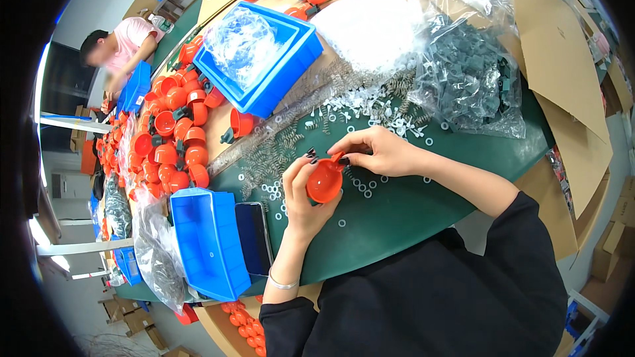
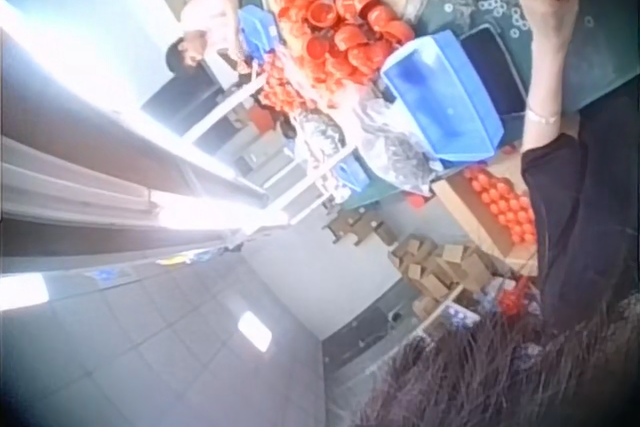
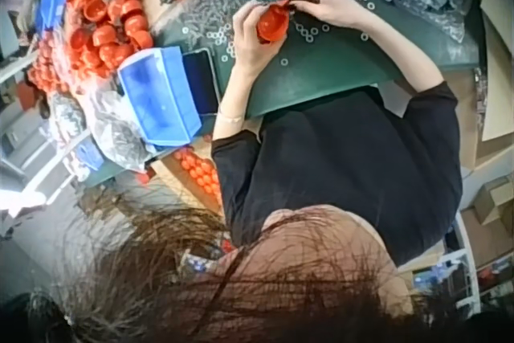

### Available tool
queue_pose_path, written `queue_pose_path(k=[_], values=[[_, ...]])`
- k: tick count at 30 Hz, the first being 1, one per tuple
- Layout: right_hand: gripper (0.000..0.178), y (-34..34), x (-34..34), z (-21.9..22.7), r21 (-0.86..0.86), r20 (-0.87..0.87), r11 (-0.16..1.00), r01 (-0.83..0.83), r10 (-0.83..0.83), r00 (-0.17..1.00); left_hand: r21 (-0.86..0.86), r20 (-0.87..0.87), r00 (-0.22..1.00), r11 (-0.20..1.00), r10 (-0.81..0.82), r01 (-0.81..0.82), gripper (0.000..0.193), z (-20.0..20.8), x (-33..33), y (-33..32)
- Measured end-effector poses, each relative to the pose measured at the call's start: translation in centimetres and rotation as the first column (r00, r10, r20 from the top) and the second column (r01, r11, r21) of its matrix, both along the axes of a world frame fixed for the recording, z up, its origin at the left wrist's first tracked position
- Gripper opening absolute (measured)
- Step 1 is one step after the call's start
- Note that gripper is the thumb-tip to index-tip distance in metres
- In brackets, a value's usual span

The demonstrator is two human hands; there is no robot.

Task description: The person assembles poultry waterer cups by picking up red cups from a box, inserting small washers and plastic fittings into them by hand, and placing the assembled cups onto the table.

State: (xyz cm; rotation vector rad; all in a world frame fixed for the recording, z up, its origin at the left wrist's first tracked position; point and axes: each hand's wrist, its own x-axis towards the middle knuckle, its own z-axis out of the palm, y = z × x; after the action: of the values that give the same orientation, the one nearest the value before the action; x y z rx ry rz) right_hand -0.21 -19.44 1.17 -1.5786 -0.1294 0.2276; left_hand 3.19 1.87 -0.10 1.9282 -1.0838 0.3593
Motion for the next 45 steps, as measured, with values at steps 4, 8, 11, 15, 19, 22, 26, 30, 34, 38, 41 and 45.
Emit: queue_pose_path(k=[4,8,11,15,19,22,26,30,34,38,41,45], values=[[0.022,1.0,-0.3,0.6,-0.18,0.134,0.981,0.078,-0.054,0.989,0.035,0.145,0.989,0.999,-0.031,0.026,0.071,-0.6,0.2,0.5],[0.022,2.3,0.8,0.6,0.0,0.077,0.99,0.139,-0.139,0.987,-0.105,0.085,0.977,0.977,0.196,-0.186,0.074,-0.3,0.6,0.8],[0.024,4.0,1.2,-0.6,-0.361,0.491,0.899,0.249,-0.044,0.87,-0.273,-0.2,0.929,0.893,0.312,-0.359,0.079,0.1,1.2,1.4],[0.025,6.5,0.5,-1.5,-0.71,0.638,0.647,0.279,0.422,0.644,-0.421,-0.431,0.868,0.797,0.245,-0.434,0.081,0.0,1.6,1.7],[0.019,5.5,0.7,-1.7,-0.717,0.637,0.609,0.339,0.375,0.674,-0.294,-0.224,0.907,0.863,0.356,-0.411,0.082,-0.6,1.5,1.8],[0.016,3.5,0.5,-0.7,-0.479,0.696,0.784,0.394,0.066,0.715,-0.117,0.022,0.918,0.913,0.395,-0.39,0.08,-0.4,1.1,1.7],[0.024,2.1,0.0,1.3,-0.345,0.687,0.797,0.495,-0.145,0.712,-0.035,0.065,0.962,0.964,0.266,-0.265,0.081,-0.6,0.4,1.2],[0.024,3.0,0.0,0.6,-0.322,0.692,0.822,0.469,-0.134,0.71,-0.048,0.081,0.971,0.974,0.226,-0.223,0.081,-0.6,0.0,0.6],[0.023,2.4,0.0,0.4,-0.357,0.779,0.794,0.492,-0.038,0.626,-0.04,0.131,0.969,0.978,0.21,-0.206,0.08,-1.0,-0.1,0.8],[0.023,2.3,-0.2,0.0,-0.297,0.773,0.817,0.494,-0.098,0.627,-0.042,0.12,0.982,0.989,0.145,-0.141,0.082,-1.0,-0.4,0.6],[0.027,2.2,-0.6,0.3,-0.297,0.799,0.801,0.52,-0.089,0.594,-0.043,0.073,0.985,0.988,0.153,-0.15,0.084,-0.8,-0.5,0.4],[0.031,0.3,-2.5,3.0,-0.323,0.786,0.741,0.589,-0.136,0.603,-0.021,0.028,0.985,0.985,0.169,-0.169,0.088,-0.2,-0.9,1.0]])
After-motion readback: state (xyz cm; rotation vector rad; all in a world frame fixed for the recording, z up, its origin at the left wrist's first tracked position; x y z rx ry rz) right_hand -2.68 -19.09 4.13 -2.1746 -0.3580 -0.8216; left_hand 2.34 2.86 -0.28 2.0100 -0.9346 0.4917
